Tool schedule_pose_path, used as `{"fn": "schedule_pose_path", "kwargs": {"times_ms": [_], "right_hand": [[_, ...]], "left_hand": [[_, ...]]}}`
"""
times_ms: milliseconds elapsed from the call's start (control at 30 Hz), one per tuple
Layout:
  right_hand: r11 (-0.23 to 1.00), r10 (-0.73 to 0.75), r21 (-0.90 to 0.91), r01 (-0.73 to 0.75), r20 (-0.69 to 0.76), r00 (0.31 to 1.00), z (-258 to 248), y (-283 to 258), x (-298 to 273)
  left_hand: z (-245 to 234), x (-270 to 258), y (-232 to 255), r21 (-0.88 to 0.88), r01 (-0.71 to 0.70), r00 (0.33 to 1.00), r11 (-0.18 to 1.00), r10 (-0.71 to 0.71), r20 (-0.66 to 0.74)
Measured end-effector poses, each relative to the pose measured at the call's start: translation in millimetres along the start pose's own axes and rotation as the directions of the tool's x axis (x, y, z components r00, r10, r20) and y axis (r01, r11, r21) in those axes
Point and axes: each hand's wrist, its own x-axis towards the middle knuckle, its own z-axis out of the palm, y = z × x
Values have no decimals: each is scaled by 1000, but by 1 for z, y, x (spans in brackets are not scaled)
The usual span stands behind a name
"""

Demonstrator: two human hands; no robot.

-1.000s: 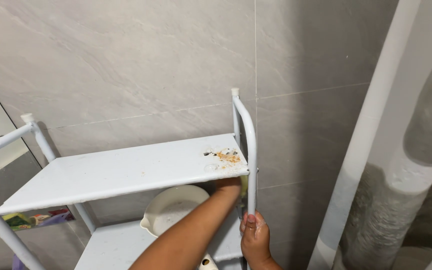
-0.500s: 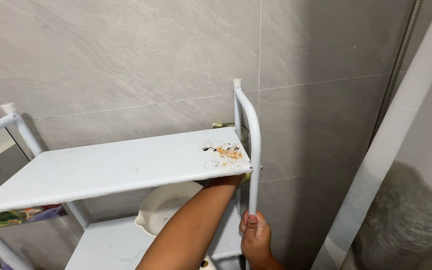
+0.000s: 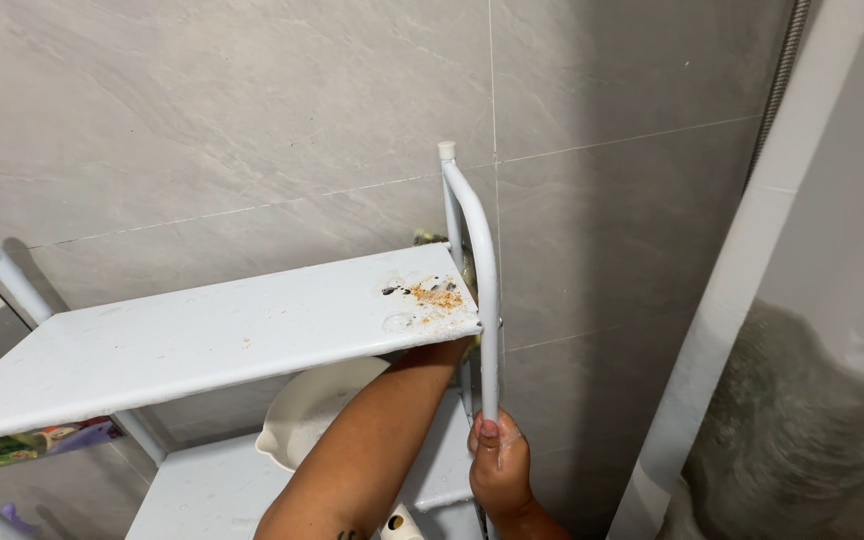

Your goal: Cleaning a white metal storage shelf in a bathroom using a soapy cloth and a sponge.

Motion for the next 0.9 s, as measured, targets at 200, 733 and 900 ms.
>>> {"fn": "schedule_pose_path", "kwargs": {"times_ms": [200, 733, 900], "right_hand": [[999, -6, 44, 8, -30, 1000, -5, 14, 2], [975, -143, -183, 126, -84, 986, -7, 9, 15], [948, -170, -273, 161, -9, 985, -5, -28, 3]], "left_hand": [[79, 98, 72, 73, -19, 997, 997, 13, 83], [52, 47, 114, 274, -68, 988, 959, 26, 154], [20, -29, 182, 176, -16, 988, 984, -11, 152]]}}
